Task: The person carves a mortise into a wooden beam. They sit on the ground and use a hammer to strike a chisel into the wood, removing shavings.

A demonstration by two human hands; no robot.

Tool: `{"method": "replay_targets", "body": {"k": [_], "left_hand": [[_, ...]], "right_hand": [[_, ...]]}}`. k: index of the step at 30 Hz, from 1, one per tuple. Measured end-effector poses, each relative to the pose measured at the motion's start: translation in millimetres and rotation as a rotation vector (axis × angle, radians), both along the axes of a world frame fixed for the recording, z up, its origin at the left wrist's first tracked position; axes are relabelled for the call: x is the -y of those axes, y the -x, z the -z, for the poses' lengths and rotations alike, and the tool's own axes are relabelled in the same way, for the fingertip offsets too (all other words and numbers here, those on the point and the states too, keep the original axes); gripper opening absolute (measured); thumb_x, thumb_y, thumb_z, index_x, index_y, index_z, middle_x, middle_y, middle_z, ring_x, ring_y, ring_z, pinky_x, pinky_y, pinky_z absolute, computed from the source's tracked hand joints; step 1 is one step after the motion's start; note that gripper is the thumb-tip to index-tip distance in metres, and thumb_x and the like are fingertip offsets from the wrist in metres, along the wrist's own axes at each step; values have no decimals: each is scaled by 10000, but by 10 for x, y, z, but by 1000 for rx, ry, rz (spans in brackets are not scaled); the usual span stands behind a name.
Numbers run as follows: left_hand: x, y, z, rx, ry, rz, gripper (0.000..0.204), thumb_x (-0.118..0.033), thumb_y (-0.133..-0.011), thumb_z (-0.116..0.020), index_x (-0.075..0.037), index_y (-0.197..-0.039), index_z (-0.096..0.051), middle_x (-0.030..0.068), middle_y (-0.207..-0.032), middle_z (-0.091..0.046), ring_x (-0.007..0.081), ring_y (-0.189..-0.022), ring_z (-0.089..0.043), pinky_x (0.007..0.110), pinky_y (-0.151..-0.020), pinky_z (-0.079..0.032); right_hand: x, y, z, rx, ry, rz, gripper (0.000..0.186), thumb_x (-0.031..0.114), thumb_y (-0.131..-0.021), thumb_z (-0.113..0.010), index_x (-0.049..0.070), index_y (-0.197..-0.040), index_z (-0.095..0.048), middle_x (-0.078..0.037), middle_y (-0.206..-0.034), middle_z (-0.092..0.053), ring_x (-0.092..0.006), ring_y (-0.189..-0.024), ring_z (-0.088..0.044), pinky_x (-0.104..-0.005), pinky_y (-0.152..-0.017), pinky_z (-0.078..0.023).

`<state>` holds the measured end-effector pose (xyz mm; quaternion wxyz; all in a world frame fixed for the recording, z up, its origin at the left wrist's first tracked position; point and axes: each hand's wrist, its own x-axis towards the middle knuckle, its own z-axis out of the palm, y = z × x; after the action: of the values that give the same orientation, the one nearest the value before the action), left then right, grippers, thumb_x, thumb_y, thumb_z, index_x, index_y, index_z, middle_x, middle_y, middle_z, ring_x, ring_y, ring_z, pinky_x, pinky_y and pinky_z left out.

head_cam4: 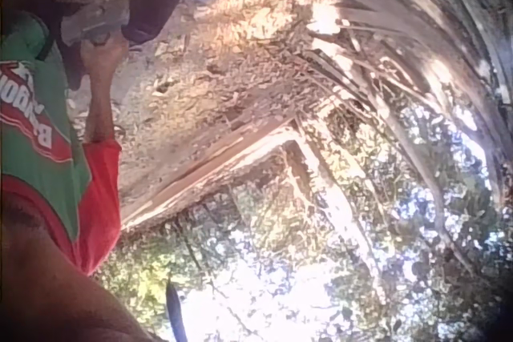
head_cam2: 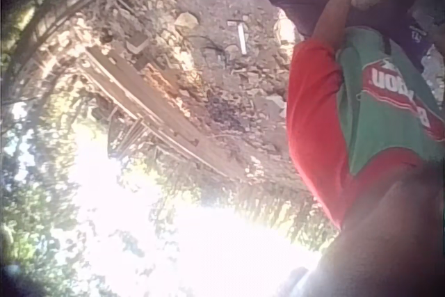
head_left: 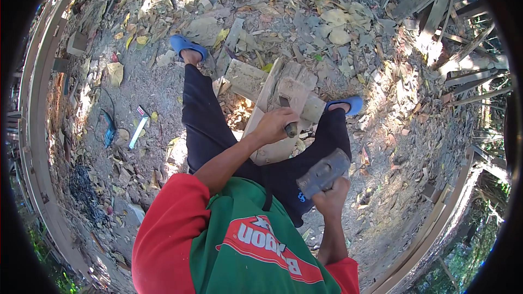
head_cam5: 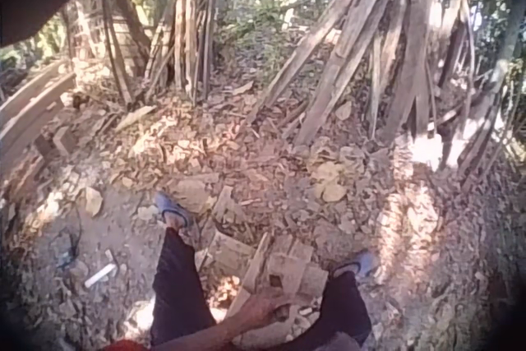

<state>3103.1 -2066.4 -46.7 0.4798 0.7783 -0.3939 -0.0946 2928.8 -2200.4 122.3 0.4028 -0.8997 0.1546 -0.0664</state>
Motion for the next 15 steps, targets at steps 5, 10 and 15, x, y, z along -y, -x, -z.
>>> {"method": "replay_targets", "body": {"k": [5, 10, 15], "left_hand": [[2, -44, -45, -43, -15, 5, 253, -86, -685, -693, -104, -909, -578, 74, -930, -618, 339, -923, -600, 430, -751, -499], [44, -33, -80, -15, 7, 81, 291, -88, -673, -700, -109, -948, -606, 78, -933, -626, 330, -976, -599, 429, -829, -488], [16, 105, 268, 78, -45, 12, 334, -117, -671, -718, -116, -988, -613, 78, -996, -625, 323, -1044, -584, 431, -883, -478]], "right_hand": [[-186, -6, -370, 368, -170, -66, 219, 4, -690, -685, 84, -749, -490, -91, -626, -574, -257, -548, -617, -333, -552, -505], [9, -381, 799, -22, 20, -5, 244, 147, -726, -691, 39, -933, -619, -178, -728, -647, -366, -659, -644, -415, -624, -532], [11, -587, 838, -325, 273, -11, 373, 242, -716, -703, 19, -1012, -661, -217, -724, -652, -404, -724, -658, -465, -664, -526]]}}
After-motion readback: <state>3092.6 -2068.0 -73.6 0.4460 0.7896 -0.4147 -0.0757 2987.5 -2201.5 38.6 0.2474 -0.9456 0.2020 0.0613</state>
